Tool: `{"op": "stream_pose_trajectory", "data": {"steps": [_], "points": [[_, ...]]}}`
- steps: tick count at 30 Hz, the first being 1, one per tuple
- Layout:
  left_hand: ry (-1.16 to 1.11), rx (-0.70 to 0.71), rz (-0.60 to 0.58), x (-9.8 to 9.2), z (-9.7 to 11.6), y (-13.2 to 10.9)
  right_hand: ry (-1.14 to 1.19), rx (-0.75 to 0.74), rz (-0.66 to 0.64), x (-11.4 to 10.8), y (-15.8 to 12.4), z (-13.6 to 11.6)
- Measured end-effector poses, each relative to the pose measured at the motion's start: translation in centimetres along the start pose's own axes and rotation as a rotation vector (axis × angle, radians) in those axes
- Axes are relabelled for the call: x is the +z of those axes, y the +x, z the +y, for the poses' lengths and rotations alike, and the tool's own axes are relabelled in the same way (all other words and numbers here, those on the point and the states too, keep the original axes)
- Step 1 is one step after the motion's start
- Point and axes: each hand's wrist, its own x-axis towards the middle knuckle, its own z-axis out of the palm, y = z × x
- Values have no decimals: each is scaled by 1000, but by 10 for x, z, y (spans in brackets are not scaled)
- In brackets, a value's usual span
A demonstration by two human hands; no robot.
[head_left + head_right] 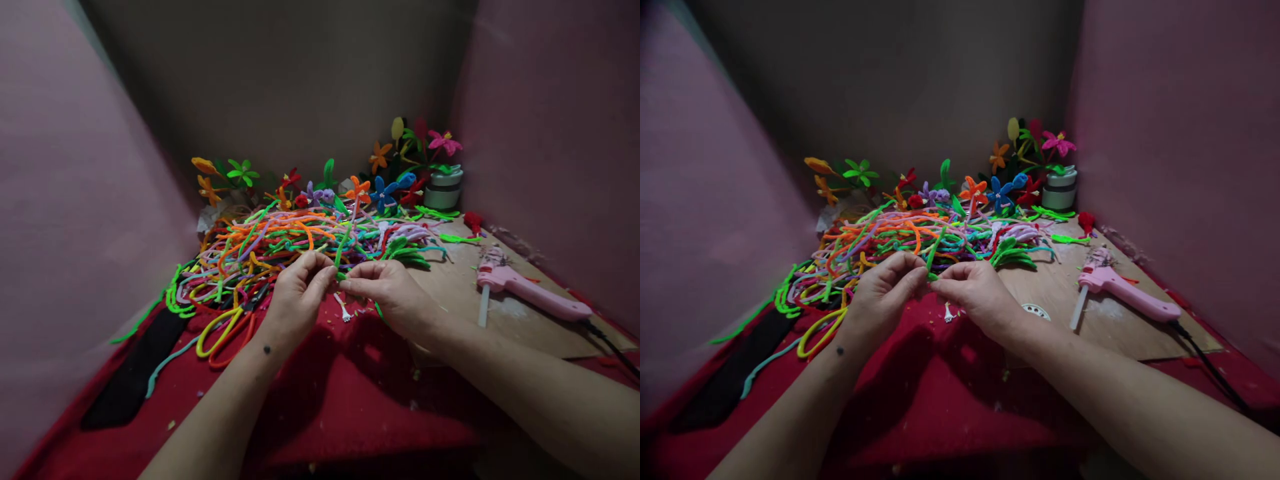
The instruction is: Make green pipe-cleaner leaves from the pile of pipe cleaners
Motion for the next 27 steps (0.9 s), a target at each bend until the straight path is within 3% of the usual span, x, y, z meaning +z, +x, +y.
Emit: {"op": "stream_pose_trajectory", "data": {"steps": [5,10,18,20,24,25,27], "points": [[352,339,76,0,-11,1,-90,-31,67,0,0,-1],[428,410,32,-3,-11,1,-121,-64,74,-1,1,-1],[313,215,-18,-3,-5,1,-264,-66,45,-3,1,-1],[221,85,-28,-5,-2,2,-386,-163,132,-4,-1,-4],[16,-174,-106,-11,4,3,-557,-526,395,-8,-1,-12],[-18,-208,-128,-12,6,4,-571,-548,367,-9,0,-14],[-62,-245,-174,-14,8,5,-557,-420,169,-10,2,-17]]}}
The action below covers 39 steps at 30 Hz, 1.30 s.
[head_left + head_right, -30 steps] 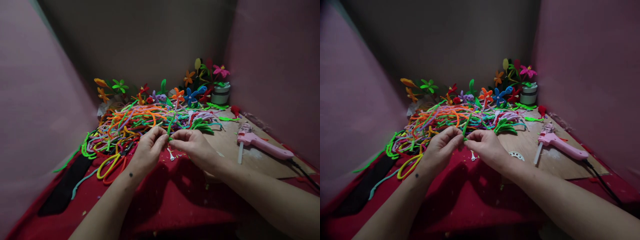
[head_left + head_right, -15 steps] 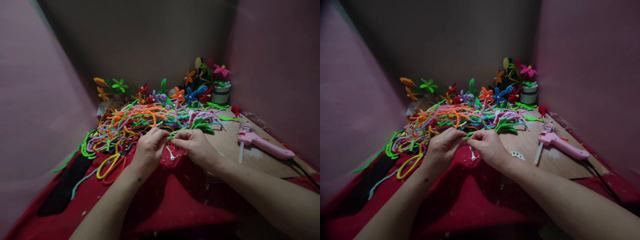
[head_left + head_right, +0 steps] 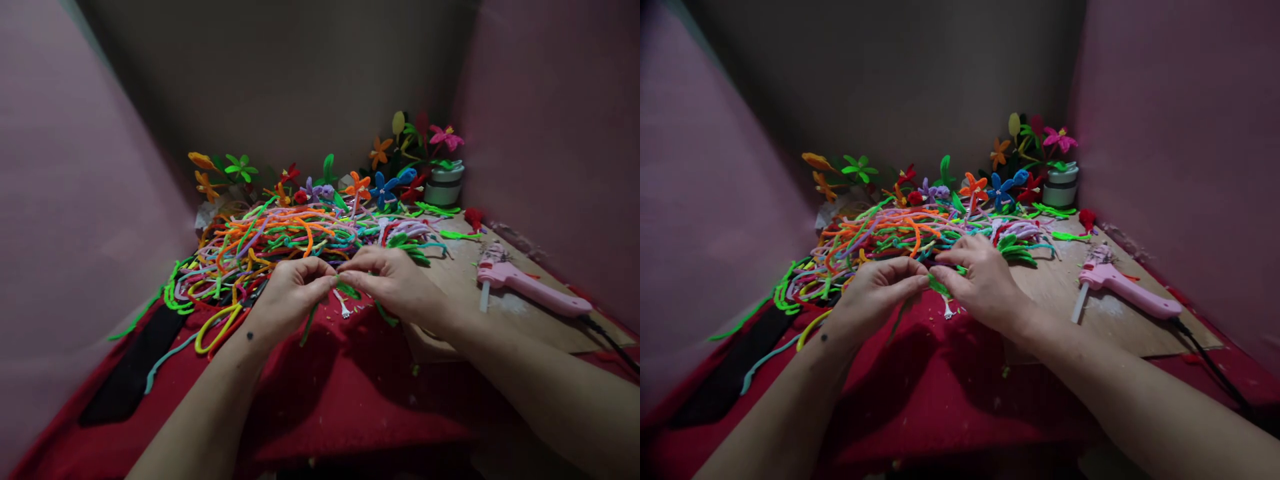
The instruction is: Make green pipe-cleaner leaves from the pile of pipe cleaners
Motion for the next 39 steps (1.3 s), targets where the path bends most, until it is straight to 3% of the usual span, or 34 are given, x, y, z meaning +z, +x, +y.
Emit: {"op": "stream_pose_trajectory", "data": {"steps": [3,5,11,16,22,27,34,39], "points": [[-20,-43,-41,-1,1,1,199,299,-372,0,2,1],[-27,-63,-32,-1,0,2,320,430,-440,2,2,3],[-87,-45,13,0,-5,3,503,441,-443,9,-3,10],[-75,-6,34,0,-2,4,477,476,-329,13,-4,9],[-211,-155,6,5,-4,3,469,480,-271,17,-8,7],[-187,-100,92,15,-3,2,668,585,-291,22,-10,12],[-134,-31,161,16,-3,2,759,674,-363,22,-10,7],[-294,-91,22,10,-9,3,749,687,-355,20,-11,5]]}}
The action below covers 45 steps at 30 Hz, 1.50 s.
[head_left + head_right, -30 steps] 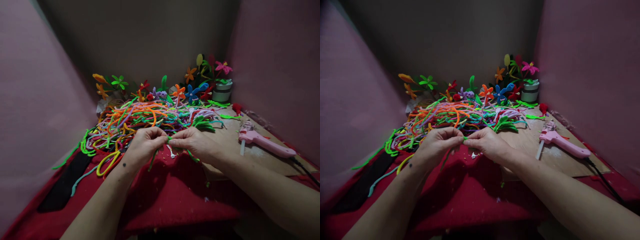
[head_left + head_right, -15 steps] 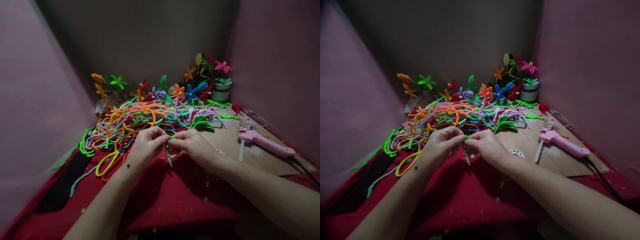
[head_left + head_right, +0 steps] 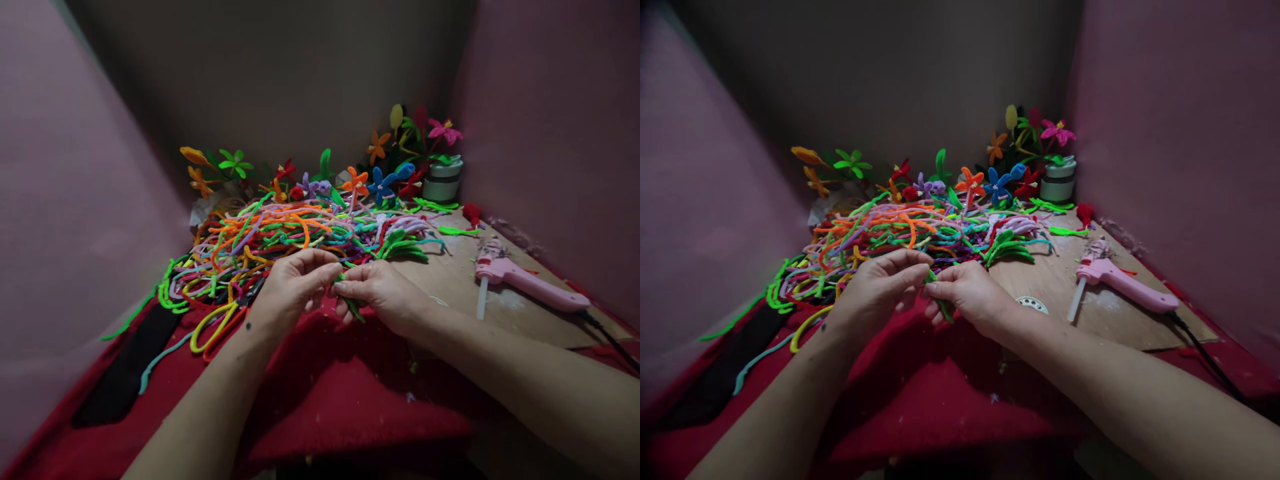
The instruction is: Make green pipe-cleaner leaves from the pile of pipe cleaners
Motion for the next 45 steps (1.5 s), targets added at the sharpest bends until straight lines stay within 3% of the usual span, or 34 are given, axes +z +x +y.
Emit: {"op": "stream_pose_trajectory", "data": {"steps": [2,7,10,12,16,22,27,31,34,40,45], "points": [[13,-29,-13,-1,-1,1,12,-7,3,0,1,1],[314,103,197,5,-5,2,43,47,25,4,4,8],[412,157,248,7,-7,2,-44,-1,105,8,3,8],[343,85,211,6,-6,3,-103,-17,124,10,2,7],[181,-66,90,1,-2,4,-83,1,25,9,1,6],[192,-72,49,-1,0,5,70,50,-58,2,3,8],[474,41,26,-4,-1,5,24,78,-6,3,4,10],[747,149,-81,-10,0,5,27,99,-25,2,5,12],[819,157,-116,-12,0,5,71,128,-47,2,5,13],[699,135,-91,-7,0,6,110,114,-30,2,7,15],[362,185,30,-5,-1,5,229,-80,88,-3,11,12]]}}
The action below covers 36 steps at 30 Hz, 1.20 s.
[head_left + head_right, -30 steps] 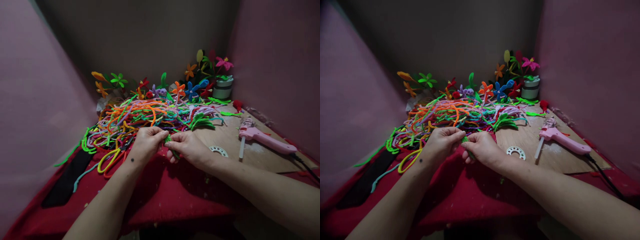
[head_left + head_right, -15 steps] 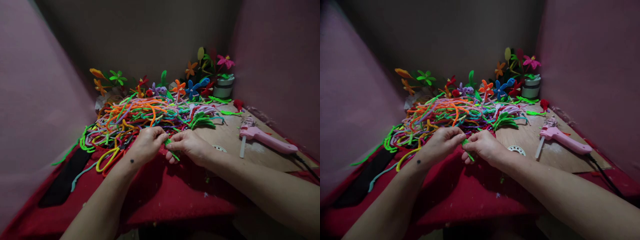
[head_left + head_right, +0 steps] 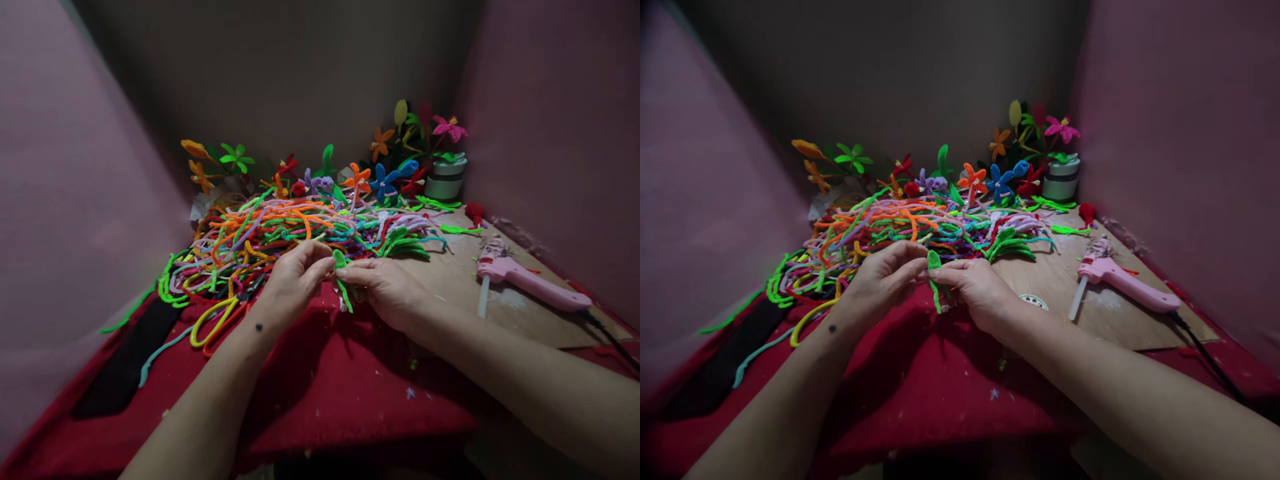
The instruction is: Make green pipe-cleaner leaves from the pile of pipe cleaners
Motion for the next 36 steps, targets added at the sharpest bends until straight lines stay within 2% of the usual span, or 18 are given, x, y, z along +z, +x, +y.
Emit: {"op": "stream_pose_trajectory", "data": {"steps": [3,6,8,11,14,18,23,27,29,32,36], "points": [[-5,220,4,2,-3,-2,107,-73,96,-3,5,-4],[244,515,-43,6,-12,-4,215,-95,93,-5,9,-7],[420,675,-26,9,-19,-5,277,-59,79,-5,11,-8],[541,831,47,14,-29,-4,312,18,91,-5,11,-7],[534,903,52,16,-32,-3,340,75,76,-5,11,-6],[421,872,8,13,-26,-3,364,108,70,-4,10,-7],[198,612,-18,9,-16,-5,257,33,55,-2,6,-7],[108,469,84,7,-10,-5,154,-36,54,-3,5,-5],[170,466,94,5,-7,-5,90,-88,54,-4,5,-4],[351,524,26,2,-4,-6,-41,-169,66,-7,5,-5],[507,572,12,3,-3,-7,-166,-187,57,-9,4,-5]]}}
